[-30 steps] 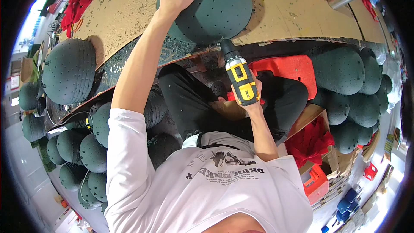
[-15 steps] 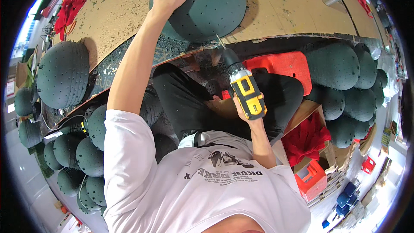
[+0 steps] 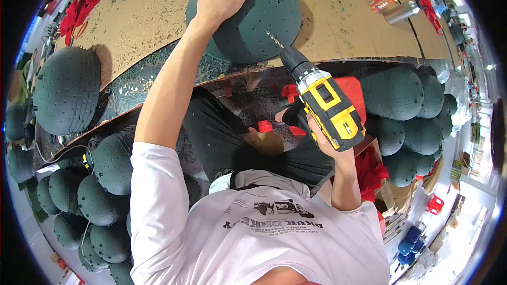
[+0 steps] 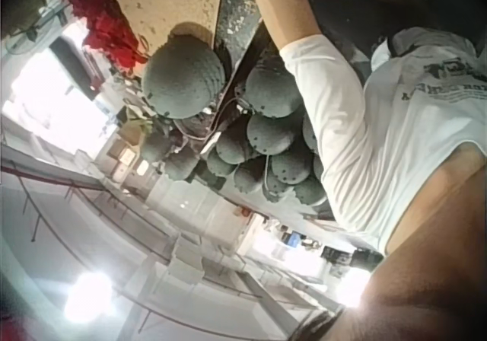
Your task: Using a power drill to create holes in green hemispherical shells on a factory workbench.
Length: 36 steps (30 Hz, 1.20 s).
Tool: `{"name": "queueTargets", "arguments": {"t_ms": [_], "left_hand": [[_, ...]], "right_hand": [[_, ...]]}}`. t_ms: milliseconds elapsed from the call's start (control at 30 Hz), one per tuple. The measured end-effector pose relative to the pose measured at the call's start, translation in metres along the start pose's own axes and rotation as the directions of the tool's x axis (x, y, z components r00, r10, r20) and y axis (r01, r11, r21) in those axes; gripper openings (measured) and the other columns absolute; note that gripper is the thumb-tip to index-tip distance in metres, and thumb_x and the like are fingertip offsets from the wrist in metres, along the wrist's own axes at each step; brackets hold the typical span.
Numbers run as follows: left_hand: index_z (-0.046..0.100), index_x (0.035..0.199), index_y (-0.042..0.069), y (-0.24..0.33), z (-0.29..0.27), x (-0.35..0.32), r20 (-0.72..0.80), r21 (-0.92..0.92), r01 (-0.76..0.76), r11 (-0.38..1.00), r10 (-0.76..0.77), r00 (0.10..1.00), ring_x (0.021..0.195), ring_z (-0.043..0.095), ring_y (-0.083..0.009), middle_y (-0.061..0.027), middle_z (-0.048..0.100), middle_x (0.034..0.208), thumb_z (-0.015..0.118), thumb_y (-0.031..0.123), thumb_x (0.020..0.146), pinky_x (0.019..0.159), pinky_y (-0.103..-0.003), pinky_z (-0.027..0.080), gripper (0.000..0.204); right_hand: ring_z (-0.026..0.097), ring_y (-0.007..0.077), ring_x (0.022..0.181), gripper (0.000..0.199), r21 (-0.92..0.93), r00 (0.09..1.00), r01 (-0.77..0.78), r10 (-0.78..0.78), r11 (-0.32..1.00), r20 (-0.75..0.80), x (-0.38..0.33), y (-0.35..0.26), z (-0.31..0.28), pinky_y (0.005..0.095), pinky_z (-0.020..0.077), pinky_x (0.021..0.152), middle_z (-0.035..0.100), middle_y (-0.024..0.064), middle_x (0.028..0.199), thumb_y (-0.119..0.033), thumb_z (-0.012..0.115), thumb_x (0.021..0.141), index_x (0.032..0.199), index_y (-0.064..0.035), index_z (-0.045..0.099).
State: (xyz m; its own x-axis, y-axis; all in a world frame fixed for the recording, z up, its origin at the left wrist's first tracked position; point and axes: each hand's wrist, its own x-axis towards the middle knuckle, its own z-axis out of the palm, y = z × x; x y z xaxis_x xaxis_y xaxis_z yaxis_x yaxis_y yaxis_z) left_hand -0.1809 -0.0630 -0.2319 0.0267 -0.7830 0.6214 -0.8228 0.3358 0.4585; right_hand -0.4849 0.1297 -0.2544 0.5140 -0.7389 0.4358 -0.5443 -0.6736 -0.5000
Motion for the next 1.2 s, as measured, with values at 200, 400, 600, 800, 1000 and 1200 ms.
{"name": "queueTargets", "arguments": {"t_ms": [200, 400, 600, 800, 1000, 1200], "left_hand": [[0.070, 0.113, 0.002, -0.003, 0.001, 0.000, -0.034, -0.033, -0.009, 0.999, 0.007, 0.999, 0.127, 0.056, -0.0314, -0.0165, 0.068, 0.122, 0.063, 0.027, 0.093, 0.107, -0.043, 0.041, 0.033], [0.070, 0.112, 0.002, -0.003, -0.001, 0.000, -0.016, -0.058, 0.012, 0.998, -0.013, 1.000, 0.126, 0.056, -0.0311, -0.0165, 0.068, 0.122, 0.063, 0.027, 0.093, 0.107, -0.044, 0.041, 0.033], [0.070, 0.112, 0.002, -0.005, 0.000, -0.002, -0.026, -0.060, 0.005, 0.998, -0.007, 1.000, 0.126, 0.056, -0.0305, -0.0158, 0.068, 0.122, 0.062, 0.027, 0.093, 0.108, -0.044, 0.041, 0.032], [0.070, 0.112, 0.002, -0.006, 0.002, -0.002, -0.035, -0.058, -0.005, 0.998, 0.003, 0.999, 0.126, 0.056, -0.0299, -0.0156, 0.068, 0.122, 0.063, 0.027, 0.093, 0.109, -0.044, 0.040, 0.032], [0.070, 0.112, 0.002, -0.007, 0.006, -0.003, -0.065, -0.056, -0.010, 0.998, 0.007, 0.998, 0.126, 0.057, -0.0307, -0.0163, 0.068, 0.122, 0.063, 0.025, 0.093, 0.109, -0.047, 0.039, 0.031], [0.068, 0.110, 0.001, -0.009, 0.004, -0.004, -0.095, -0.040, -0.024, 0.999, 0.020, 0.995, 0.117, 0.060, -0.0324, -0.0163, 0.069, 0.116, 0.063, 0.022, 0.093, 0.109, -0.051, 0.039, 0.028]], "right_hand": [[0.067, 0.0229, 0.086, 0.017, -0.111, 0.997, -0.019, 0.027, 0.994, 0.071, 0.007, -0.004, -0.002, 0.0364, 0.0455, 0.083, 0.075, 0.0026, 0.096, -0.007, 0.073, 0.082, 0.098, -0.0120, 0.072], [0.065, 0.0288, 0.080, 0.016, -0.328, 0.996, 0.089, -0.093, 0.940, 0.003, -0.006, 0.016, 0.004, 0.0425, 0.0473, 0.072, 0.072, 0.0031, 0.094, -0.014, 0.079, 0.076, 0.092, -0.0145, 0.074], [0.067, 0.0262, 0.079, 0.018, -0.336, 0.995, 0.085, -0.097, 0.938, -0.020, 0.005, 0.002, -0.003, 0.0411, 0.0494, 0.068, 0.072, 0.0026, 0.092, -0.011, 0.079, 0.075, 0.092, -0.0138, 0.074], [0.069, 0.0249, 0.081, 0.020, -0.145, 0.998, -0.060, 0.055, 0.988, -0.037, 0.017, -0.009, -0.007, 0.0395, 0.0505, 0.069, 0.073, 0.0023, 0.094, -0.011, 0.079, 0.075, 0.094, -0.0141, 0.075], [0.070, 0.0231, 0.088, 0.023, -0.313, 0.976, 0.212, -0.182, 0.926, 0.123, 0.028, -0.005, -0.026, 0.0361, 0.0527, 0.077, 0.073, 0.0054, 0.096, -0.005, 0.077, 0.077, 0.100, -0.0075, 0.073], [0.070, 0.0218, 0.092, 0.026, -0.151, 0.989, 0.002, 0.021, 0.988, 0.144, 0.031, -0.007, -0.042, 0.0345, 0.0536, 0.082, 0.074, 0.0065, 0.101, -0.002, 0.077, 0.079, 0.104, -0.0064, 0.072]]}}
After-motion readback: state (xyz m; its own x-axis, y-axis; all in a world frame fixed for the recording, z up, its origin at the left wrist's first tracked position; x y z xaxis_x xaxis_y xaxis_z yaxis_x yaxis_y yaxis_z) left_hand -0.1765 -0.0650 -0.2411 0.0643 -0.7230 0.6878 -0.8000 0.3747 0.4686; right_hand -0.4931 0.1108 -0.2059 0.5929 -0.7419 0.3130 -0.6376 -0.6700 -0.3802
